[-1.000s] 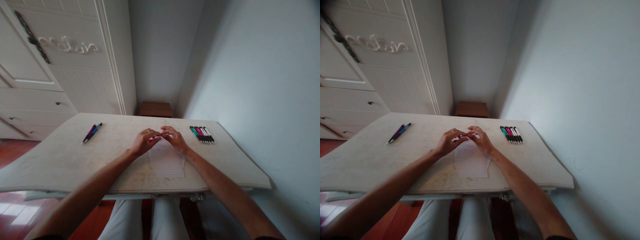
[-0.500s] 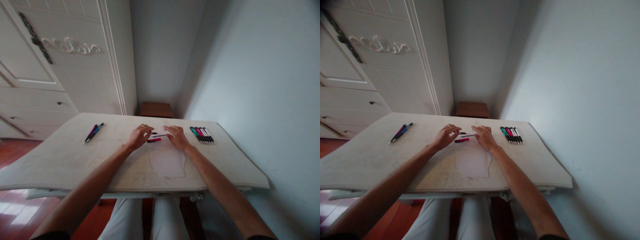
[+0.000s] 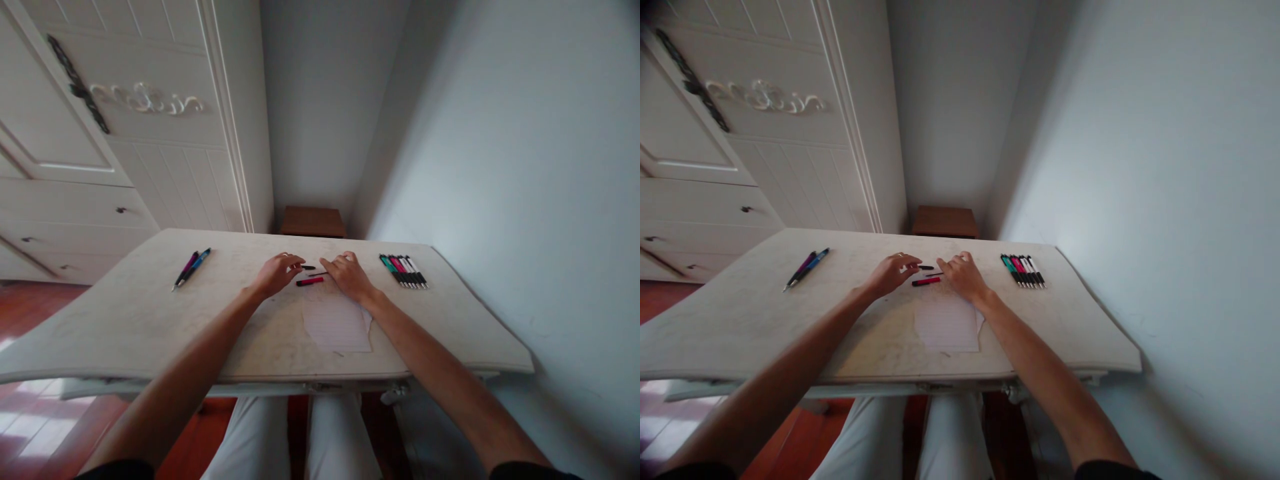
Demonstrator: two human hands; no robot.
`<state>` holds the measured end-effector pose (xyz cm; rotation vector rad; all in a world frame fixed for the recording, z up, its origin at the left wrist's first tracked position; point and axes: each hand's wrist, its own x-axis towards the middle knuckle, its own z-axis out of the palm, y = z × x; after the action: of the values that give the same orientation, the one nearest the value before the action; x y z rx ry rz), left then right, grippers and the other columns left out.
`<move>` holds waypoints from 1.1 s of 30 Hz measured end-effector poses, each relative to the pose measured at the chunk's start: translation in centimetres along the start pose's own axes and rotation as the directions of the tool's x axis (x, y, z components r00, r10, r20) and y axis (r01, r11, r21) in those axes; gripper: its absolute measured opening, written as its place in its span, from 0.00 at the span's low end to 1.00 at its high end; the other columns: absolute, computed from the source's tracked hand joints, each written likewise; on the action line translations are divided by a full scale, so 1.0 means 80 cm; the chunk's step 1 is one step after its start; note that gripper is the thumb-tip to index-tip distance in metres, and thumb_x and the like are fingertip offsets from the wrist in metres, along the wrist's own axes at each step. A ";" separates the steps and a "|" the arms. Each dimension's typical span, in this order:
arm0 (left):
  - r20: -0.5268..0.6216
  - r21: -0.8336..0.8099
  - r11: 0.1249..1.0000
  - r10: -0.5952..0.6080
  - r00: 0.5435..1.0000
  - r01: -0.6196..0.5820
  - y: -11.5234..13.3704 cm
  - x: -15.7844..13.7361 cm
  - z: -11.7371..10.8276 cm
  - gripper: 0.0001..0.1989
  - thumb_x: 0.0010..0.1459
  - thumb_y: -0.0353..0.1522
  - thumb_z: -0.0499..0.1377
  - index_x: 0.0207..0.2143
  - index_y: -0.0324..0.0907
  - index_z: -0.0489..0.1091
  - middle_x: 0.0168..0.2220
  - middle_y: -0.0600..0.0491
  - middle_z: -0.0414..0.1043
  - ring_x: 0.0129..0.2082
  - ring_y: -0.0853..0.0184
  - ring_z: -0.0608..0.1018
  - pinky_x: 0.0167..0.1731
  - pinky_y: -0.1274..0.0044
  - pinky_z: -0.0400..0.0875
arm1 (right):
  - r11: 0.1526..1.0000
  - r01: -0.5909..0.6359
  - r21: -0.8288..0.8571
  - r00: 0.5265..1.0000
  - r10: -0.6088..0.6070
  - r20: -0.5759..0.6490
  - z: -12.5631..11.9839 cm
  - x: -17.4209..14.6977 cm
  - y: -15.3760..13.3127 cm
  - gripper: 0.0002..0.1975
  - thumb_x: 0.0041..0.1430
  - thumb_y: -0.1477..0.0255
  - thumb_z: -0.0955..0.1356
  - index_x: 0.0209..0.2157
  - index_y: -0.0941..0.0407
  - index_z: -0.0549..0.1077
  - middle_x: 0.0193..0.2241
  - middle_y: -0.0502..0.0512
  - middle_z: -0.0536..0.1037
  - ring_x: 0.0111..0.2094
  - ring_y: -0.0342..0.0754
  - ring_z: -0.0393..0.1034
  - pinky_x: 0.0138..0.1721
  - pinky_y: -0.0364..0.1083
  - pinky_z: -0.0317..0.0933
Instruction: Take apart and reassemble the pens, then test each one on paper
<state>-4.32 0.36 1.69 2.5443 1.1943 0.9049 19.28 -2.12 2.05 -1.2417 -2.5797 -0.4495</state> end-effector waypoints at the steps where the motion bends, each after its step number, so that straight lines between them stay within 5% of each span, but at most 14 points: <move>1: -0.002 -0.002 1.000 -0.010 1.000 0.010 -0.001 0.000 0.000 0.11 0.59 0.32 0.56 0.42 0.42 0.75 0.36 0.50 0.78 0.34 0.66 0.77 0.39 0.74 0.71 | 1.000 0.006 -0.022 1.000 -0.006 0.002 -0.001 0.000 -0.001 0.18 0.66 0.78 0.58 0.56 0.61 0.67 0.35 0.63 0.78 0.41 0.55 0.68 0.50 0.55 0.47; 15: -0.082 -0.067 0.995 -0.081 0.993 0.075 -0.010 -0.002 0.002 0.10 0.55 0.28 0.58 0.39 0.41 0.76 0.32 0.52 0.78 0.31 0.67 0.75 0.35 0.76 0.70 | 0.999 -0.030 -0.038 0.979 0.022 -0.204 0.005 -0.005 0.006 0.11 0.67 0.76 0.61 0.45 0.58 0.74 0.36 0.56 0.78 0.42 0.51 0.65 0.48 0.51 0.47; 33: -0.072 -0.090 0.996 -0.031 0.997 0.024 -0.009 -0.003 0.005 0.09 0.56 0.31 0.60 0.40 0.41 0.76 0.32 0.53 0.78 0.30 0.69 0.76 0.33 0.77 0.70 | 1.000 -0.025 0.001 0.986 0.025 -0.168 0.006 -0.008 0.004 0.10 0.65 0.76 0.63 0.44 0.57 0.75 0.36 0.56 0.78 0.42 0.52 0.64 0.46 0.51 0.49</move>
<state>-4.61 0.70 0.96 2.4384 1.1781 1.0299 19.92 -2.19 1.42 -1.1810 -2.4211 -0.5268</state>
